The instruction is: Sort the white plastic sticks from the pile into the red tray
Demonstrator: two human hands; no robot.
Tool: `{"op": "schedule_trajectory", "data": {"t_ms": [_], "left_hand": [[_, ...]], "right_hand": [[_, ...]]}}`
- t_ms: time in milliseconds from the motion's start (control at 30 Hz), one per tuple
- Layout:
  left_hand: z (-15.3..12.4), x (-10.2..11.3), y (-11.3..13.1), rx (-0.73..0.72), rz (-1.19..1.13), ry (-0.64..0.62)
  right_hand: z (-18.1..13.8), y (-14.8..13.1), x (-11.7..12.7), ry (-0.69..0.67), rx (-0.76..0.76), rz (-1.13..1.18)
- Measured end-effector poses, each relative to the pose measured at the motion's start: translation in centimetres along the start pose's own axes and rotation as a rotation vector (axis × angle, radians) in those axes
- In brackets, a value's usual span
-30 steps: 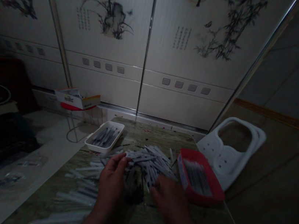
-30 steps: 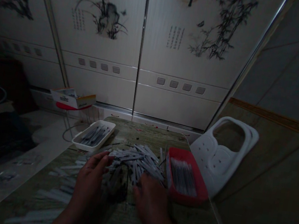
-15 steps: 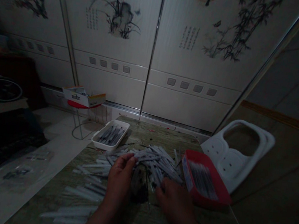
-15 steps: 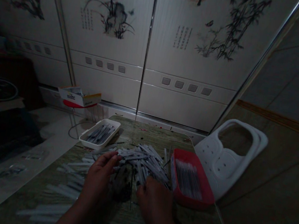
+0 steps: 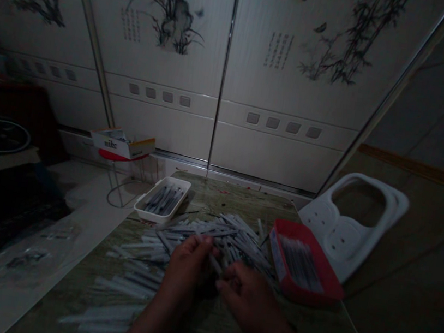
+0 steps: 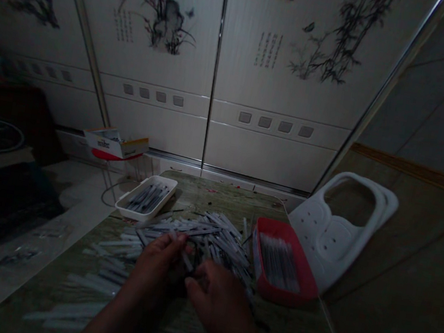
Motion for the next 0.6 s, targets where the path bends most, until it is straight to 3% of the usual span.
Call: {"op": "schedule_trajectory", "data": {"t_ms": [200, 433, 600], "left_hand": [[0.6, 0.9, 1.1, -0.070, -0.115, 0.171], [0.4, 0.9, 1.2, -0.078, -0.101, 0.178], [0.5, 0.8, 0.8, -0.047, -0.111, 0.159]], "right_hand": [[-0.5, 0.1, -0.3, -0.109, -0.010, -0.335], [-0.6, 1.9, 1.1, -0.148, -0.051, -0.430], [-0.2, 1.5, 1.0, -0.224, -0.078, -0.501]]}}
Point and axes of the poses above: each hand's wrist, its own z-axis towards the middle knuckle, its own x-axis out of the back of the hand, y = z × x, the point moved 1 cm from there along z, towards the middle knuckle, and after that the axes turned 3 degrees about y, right-handed, at the moved point
